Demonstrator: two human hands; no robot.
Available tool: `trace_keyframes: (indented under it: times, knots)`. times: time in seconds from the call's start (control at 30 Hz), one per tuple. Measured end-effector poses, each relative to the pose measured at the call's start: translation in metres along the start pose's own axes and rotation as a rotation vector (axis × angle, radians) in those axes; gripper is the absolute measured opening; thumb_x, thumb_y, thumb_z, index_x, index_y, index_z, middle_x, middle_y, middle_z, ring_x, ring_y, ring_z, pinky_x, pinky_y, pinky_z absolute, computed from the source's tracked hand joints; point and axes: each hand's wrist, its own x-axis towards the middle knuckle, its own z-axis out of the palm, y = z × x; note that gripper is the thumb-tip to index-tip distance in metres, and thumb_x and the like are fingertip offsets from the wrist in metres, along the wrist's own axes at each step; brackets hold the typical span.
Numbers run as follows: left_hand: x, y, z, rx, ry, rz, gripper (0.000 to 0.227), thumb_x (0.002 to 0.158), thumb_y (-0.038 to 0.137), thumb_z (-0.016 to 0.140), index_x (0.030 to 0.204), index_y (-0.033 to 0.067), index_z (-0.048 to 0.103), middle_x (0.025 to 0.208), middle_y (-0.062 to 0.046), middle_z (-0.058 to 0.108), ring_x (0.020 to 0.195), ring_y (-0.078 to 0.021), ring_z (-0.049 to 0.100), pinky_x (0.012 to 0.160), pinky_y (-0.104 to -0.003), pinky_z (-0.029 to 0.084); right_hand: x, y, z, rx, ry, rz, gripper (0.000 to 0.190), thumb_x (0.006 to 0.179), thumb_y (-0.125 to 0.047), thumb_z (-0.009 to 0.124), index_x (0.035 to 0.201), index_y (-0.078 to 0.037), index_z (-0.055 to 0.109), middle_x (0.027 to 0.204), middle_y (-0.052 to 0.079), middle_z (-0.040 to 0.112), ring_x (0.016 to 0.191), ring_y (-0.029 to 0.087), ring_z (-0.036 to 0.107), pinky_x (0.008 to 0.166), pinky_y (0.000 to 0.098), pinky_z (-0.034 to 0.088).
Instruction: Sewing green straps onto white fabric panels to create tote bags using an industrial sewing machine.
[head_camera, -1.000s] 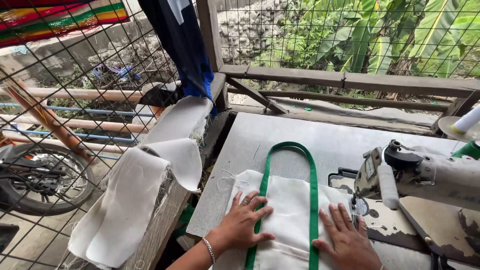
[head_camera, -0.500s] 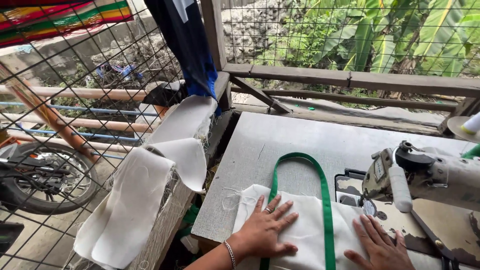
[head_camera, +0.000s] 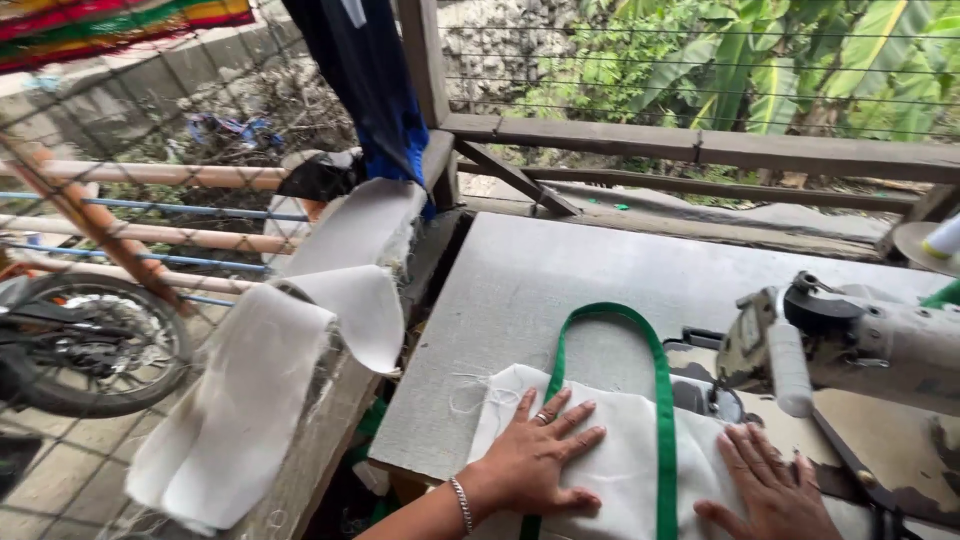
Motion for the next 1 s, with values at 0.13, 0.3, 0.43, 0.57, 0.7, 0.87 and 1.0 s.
trace_keyframes:
  times: [0.13, 0.3, 0.43, 0.57, 0.7, 0.87, 1.0]
  knots:
    - [0.000, -0.011, 0.019, 0.022, 0.171, 0.042, 0.091, 0.080, 0.075, 0.053, 0.151, 0.0185, 0.049, 0.164, -0.019, 0.028, 0.153, -0.0408, 0.017, 0.117, -0.066, 0.004, -0.013, -0.021, -0.065, 0.106, 0.006, -0.104, 0.097, 0.084, -0.081, 0.051, 0.155, -0.017, 0.036, 0.167, 0.004, 0.031, 0.158, 0.020, 0.021, 0.114, 0.0645, 0.022]
    - [-0.007, -0.009, 0.018, 0.079, 0.207, 0.084, 0.090, 0.082, 0.080, 0.059, 0.150, 0.0221, 0.051, 0.165, -0.021, 0.024, 0.153, -0.0395, 0.017, 0.117, -0.062, 0.007, -0.027, -0.033, -0.104, 0.161, -0.039, -0.101, 0.096, 0.086, -0.075, 0.058, 0.156, -0.013, 0.036, 0.168, 0.004, 0.030, 0.157, 0.024, 0.020, 0.113, 0.0685, 0.018]
    - [-0.013, -0.017, 0.021, 0.131, 0.219, 0.071, 0.092, 0.084, 0.085, 0.057, 0.154, 0.0266, 0.045, 0.167, -0.016, 0.021, 0.154, -0.0352, 0.012, 0.118, -0.059, 0.005, -0.021, -0.037, -0.114, 0.206, -0.077, -0.122, 0.099, 0.087, -0.076, 0.056, 0.159, -0.013, 0.031, 0.169, 0.005, 0.027, 0.153, 0.035, 0.024, 0.113, 0.0706, 0.016]
    - [-0.009, -0.039, 0.018, 0.124, 0.174, 0.057, 0.093, 0.083, 0.085, 0.058, 0.156, 0.0291, 0.041, 0.168, -0.013, 0.017, 0.155, -0.0337, 0.008, 0.118, -0.059, 0.002, -0.004, -0.038, -0.120, 0.230, -0.102, -0.122, 0.093, 0.090, -0.073, 0.053, 0.159, -0.014, 0.033, 0.167, 0.006, 0.029, 0.147, 0.036, 0.033, 0.112, 0.0737, 0.015]
    - [-0.006, -0.051, 0.012, 0.125, 0.190, 0.110, 0.093, 0.082, 0.083, 0.062, 0.156, 0.0303, 0.042, 0.169, -0.009, 0.018, 0.156, -0.0301, 0.009, 0.119, -0.056, 0.002, 0.021, -0.036, -0.113, 0.418, 0.279, -0.070, 0.056, 0.091, -0.057, 0.061, 0.112, -0.005, 0.065, 0.111, 0.016, 0.067, 0.120, 0.046, 0.061, 0.108, 0.0729, 0.039]
    - [-0.007, -0.051, 0.016, 0.116, 0.184, 0.081, 0.092, 0.078, 0.079, 0.066, 0.150, 0.0240, 0.051, 0.166, -0.014, 0.026, 0.154, -0.0355, 0.019, 0.117, -0.063, 0.006, 0.046, -0.033, -0.052, 0.428, 0.151, 0.435, 0.072, 0.077, -0.065, 0.075, 0.120, -0.008, 0.064, 0.114, 0.036, 0.061, 0.114, 0.055, 0.056, 0.098, 0.0546, 0.045]
    - [-0.027, -0.038, -0.005, -0.012, 0.128, 0.050, 0.097, 0.075, 0.082, 0.047, 0.151, 0.0216, 0.050, 0.166, -0.018, 0.027, 0.156, -0.0354, 0.018, 0.120, -0.062, 0.001, 0.044, -0.042, -0.049, 0.092, 0.303, 0.243, 0.020, 0.091, -0.040, 0.064, 0.105, -0.026, 0.064, 0.097, 0.007, 0.071, 0.096, 0.041, 0.068, 0.080, 0.0556, 0.053]
